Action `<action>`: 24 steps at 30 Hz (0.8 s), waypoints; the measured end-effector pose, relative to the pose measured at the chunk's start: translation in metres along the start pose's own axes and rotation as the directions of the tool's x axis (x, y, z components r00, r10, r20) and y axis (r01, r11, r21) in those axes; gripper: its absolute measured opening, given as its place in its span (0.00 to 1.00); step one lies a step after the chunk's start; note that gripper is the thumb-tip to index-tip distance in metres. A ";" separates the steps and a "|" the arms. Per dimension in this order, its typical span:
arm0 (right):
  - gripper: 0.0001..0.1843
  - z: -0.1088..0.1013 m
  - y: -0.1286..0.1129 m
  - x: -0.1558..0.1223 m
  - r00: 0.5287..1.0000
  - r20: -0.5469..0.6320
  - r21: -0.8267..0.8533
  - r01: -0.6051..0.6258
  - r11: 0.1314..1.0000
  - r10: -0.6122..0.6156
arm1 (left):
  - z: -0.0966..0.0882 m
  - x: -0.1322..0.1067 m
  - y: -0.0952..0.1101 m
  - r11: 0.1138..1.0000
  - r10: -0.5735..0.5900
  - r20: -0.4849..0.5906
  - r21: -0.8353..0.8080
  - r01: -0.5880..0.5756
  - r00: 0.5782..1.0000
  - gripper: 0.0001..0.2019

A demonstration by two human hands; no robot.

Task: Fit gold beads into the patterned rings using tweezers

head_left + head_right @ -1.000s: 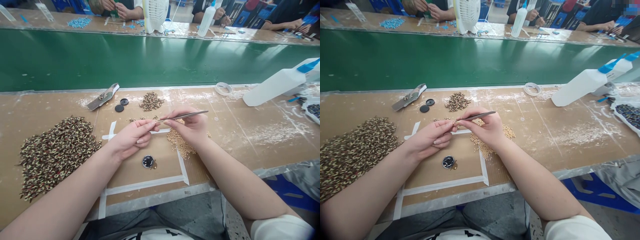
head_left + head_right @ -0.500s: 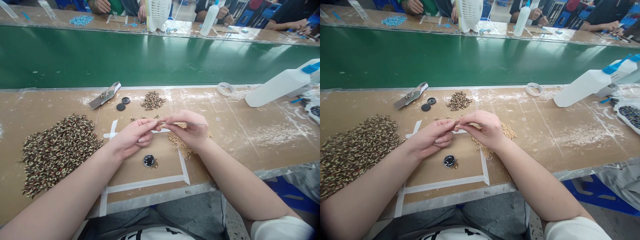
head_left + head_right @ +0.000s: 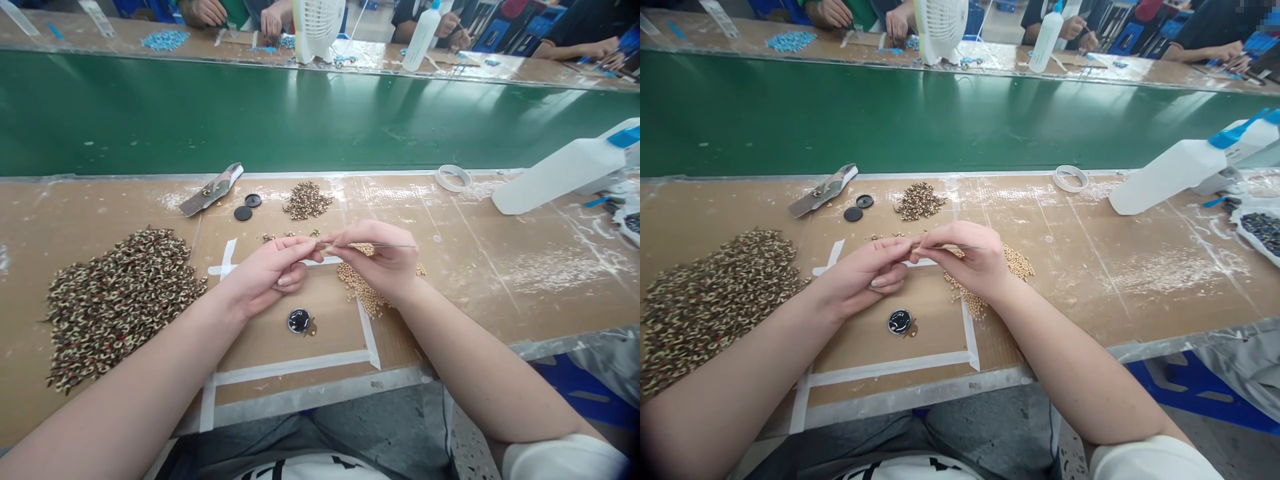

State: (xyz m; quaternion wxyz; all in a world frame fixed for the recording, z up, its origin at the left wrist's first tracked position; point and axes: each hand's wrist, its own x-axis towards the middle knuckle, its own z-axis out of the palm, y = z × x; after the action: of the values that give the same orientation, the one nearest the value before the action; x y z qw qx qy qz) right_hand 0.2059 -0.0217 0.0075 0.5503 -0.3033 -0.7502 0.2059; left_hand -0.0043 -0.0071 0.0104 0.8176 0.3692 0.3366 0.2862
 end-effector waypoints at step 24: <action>0.07 0.000 -0.003 0.003 0.924 0.004 0.189 -0.377 0.907 0.384 | -0.002 -0.001 0.000 0.999 -0.024 -0.008 0.025 0.024 1.000 0.10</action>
State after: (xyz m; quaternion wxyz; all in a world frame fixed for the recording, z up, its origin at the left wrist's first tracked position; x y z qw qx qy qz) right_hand 0.2040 -0.0218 0.0118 0.5378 -0.3942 -0.6449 0.3734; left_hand -0.0064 -0.0069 0.0095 0.8151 0.3740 0.3477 0.2736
